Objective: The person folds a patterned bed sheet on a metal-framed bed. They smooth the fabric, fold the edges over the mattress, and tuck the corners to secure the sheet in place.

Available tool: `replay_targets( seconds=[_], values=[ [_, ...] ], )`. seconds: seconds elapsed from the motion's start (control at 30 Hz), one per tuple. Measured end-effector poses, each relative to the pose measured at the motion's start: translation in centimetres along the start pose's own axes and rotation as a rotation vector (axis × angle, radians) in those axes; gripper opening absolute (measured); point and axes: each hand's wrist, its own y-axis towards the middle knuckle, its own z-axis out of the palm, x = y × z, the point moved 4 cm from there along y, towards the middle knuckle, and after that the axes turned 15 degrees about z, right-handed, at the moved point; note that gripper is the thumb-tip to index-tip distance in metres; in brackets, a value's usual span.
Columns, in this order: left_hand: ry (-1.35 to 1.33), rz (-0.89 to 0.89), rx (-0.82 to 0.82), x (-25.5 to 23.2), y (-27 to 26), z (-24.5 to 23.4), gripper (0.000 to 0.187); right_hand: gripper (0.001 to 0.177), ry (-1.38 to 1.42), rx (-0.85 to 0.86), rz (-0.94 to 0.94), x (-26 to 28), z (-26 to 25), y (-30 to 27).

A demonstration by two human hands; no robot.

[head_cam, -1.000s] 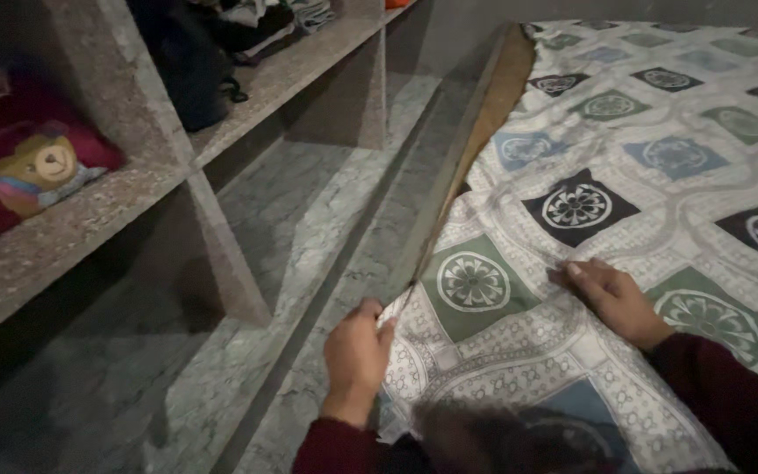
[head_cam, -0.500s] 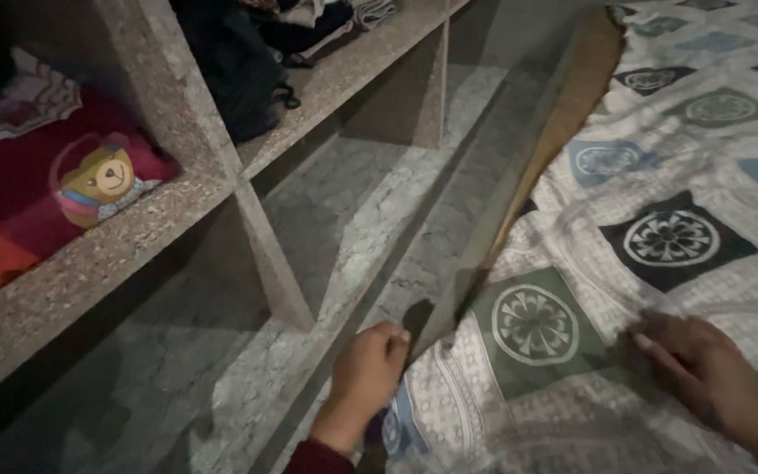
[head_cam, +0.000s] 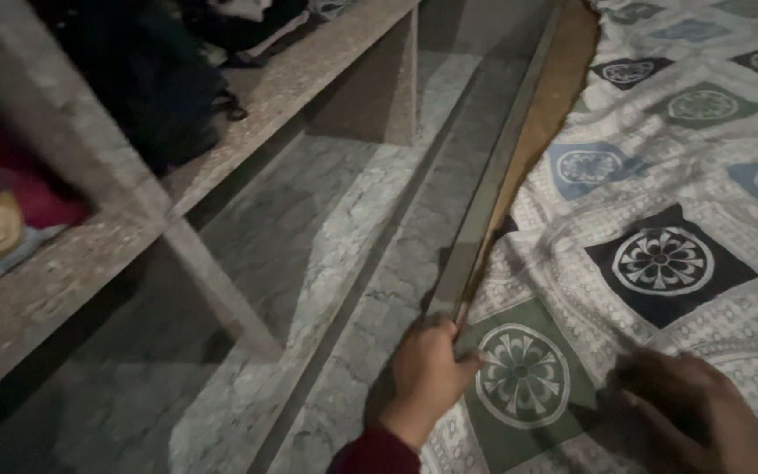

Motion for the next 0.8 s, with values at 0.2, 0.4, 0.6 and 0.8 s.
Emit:
replay_targets(
  seconds=[0.2, 0.4, 0.6, 0.8],
  values=[
    [-0.287, 0.056, 0.124, 4.1, 3.0, 4.5, 0.041, 0.035, -0.374, 0.014, -0.296, 0.9, -1.3, 1.0],
    [-1.032, 0.045, 0.216, 3.3, 3.0, 6.2, 0.051, 0.029, -0.35, -0.111, -0.385, 3.4, -1.3, -1.8],
    [-0.901, -0.177, 0.52, 1.3, 5.2, 6.0, 0.082, 0.03, -0.395, -0.118, -0.251, 5.7, -1.1, -3.0],
    [-0.961, -0.087, 0.585, 1.6, 6.3, 9.1, 0.053, 0.036, -0.449, -0.162, -0.223, 7.3, -0.6, -3.0]
  ],
)
